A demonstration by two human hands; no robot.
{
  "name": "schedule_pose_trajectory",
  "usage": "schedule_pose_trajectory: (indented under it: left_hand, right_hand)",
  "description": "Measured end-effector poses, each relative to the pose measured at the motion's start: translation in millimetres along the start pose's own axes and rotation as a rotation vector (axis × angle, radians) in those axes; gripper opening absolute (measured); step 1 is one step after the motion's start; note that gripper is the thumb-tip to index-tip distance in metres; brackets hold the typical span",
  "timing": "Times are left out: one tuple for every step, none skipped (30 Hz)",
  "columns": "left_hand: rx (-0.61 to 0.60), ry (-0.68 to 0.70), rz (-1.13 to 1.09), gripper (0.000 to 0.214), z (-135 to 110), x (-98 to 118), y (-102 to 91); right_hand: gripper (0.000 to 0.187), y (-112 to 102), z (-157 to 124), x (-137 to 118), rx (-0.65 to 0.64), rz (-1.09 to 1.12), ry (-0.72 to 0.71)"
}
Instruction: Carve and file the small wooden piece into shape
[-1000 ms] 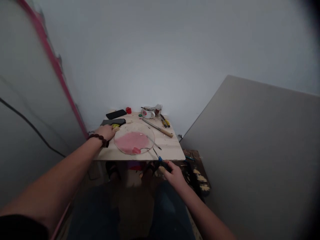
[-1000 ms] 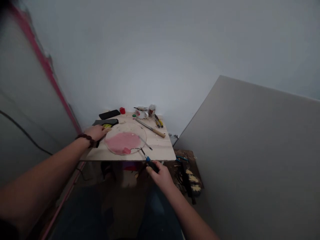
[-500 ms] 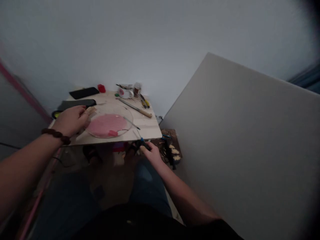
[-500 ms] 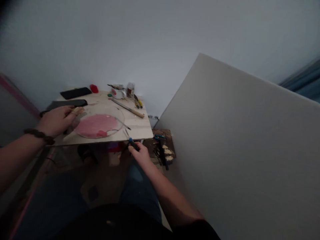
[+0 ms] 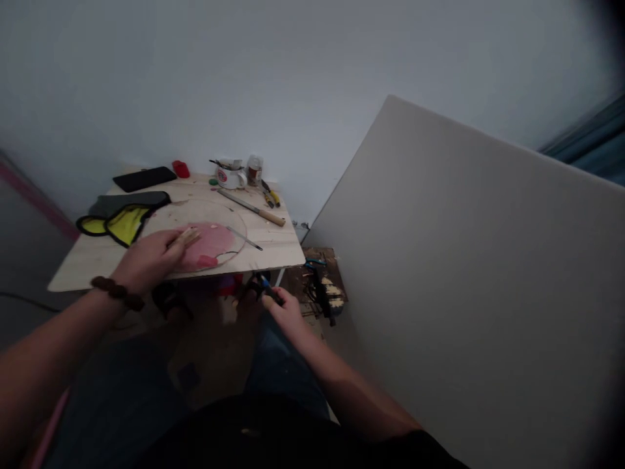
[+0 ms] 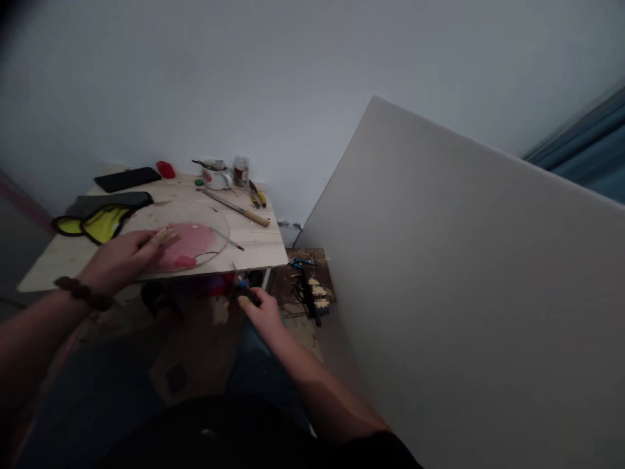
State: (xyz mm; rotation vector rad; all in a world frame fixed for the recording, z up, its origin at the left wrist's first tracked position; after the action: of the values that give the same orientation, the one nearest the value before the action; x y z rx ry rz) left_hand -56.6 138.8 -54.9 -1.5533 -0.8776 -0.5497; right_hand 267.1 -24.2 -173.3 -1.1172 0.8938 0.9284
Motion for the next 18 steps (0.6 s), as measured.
schedule_pose_trajectory:
  left_hand:
    - [-0.058,-0.074,-0.18,0.038,-5.5,1.9,4.5]
    - [-0.135,-0.206,-0.43,0.033,-9.3,3.0,11.2]
    - [-0.191,-0.339,-0.674,0.028,-11.0,3.5,19.1]
    - [-0.204,-0.377,-0.742,0.027,-10.3,4.1,26.9]
    - [-0.203,-0.393,-0.768,0.027,-7.3,4.1,34.1]
    - [-0.224,-0.418,-0.799,0.028,-2.9,3.4,40.6]
    - [-0.291,-0.447,-0.873,0.031,2.0,2.3,46.0]
    - [-0.314,-0.457,-0.887,0.034,6.7,1.1,49.8]
    - [-0.333,-0.464,-0.898,0.035,10.5,-0.3,52.2]
    - [-0.348,-0.465,-0.905,0.036,13.1,-1.4,53.7]
    - [-0.35,-0.46,-0.901,0.035,14.5,-2.4,54.3]
    - [-0.353,-0.453,-0.899,0.033,14.6,-3.1,54.5]
    - [-0.356,-0.442,-0.898,0.031,13.9,-3.4,54.4]
    - [-0.361,-0.428,-0.898,0.029,12.5,-3.5,54.1]
    - [-0.368,-0.413,-0.898,0.026,10.8,-3.2,53.8]
    - [-0.378,-0.397,-0.9,0.023,9.2,-2.6,53.5]
    - [-0.386,-0.381,-0.902,0.02,7.7,-1.9,53.3]
    - [-0.393,-0.367,-0.904,0.019,6.4,-1.2,53.3]
  right_hand:
    - [0.046,-3.1,2.7,-1.6,0.011,0.004,-0.011]
    - [0.049,-6.5,6.7,-3.9,0.02,0.006,-0.025]
    - [0.05,-9.9,12.4,-6.9,0.025,0.004,-0.047]
    - [0.05,-13.1,19.7,-10.8,0.025,-0.01,-0.079]
    - [0.05,-15.5,28.7,-15.8,0.012,-0.037,-0.123]
    - [0.049,-17.1,39.0,-22.0,-0.006,-0.074,-0.175]
    - [0.049,-17.4,50.3,-29.3,-0.032,-0.12,-0.23]
    - [0.048,-16.3,62.2,-37.7,-0.063,-0.172,-0.279]
    - [0.048,-13.6,74.3,-46.7,-0.1,-0.228,-0.319]
    - [0.048,-9.3,86.2,-56.1,-0.143,-0.286,-0.35]
    - [0.048,-3.5,97.7,-65.2,-0.19,-0.343,-0.374]
    - [0.047,3.4,108.5,-73.8,-0.242,-0.397,-0.391]
    - [0.046,11.3,118.3,-81.5,-0.296,-0.446,-0.403]
    - [0.045,19.4,127.0,-88.0,-0.345,-0.488,-0.413]
    - [0.044,27.5,134.5,-93.4,-0.389,-0.524,-0.42]
    - [0.044,34.9,140.7,-97.7,-0.423,-0.554,-0.426]
    - [0.044,41.5,145.8,-101.0,-0.45,-0.581,-0.432]
    - [0.044,46.9,149.7,-103.3,-0.473,-0.604,-0.439]
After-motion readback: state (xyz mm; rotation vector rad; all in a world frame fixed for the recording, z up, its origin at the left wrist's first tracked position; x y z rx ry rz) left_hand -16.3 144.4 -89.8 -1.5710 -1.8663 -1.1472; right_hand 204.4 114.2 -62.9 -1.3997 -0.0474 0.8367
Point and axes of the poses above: each hand's wrist, its own z-axis towards the middle knuckle, its own y-axis out of the palm, x = y × z, the point moved 1 cm from there along z, towards the middle knuckle, and after that the axes turned 15 degrees about -y, right-handed, at the moved point
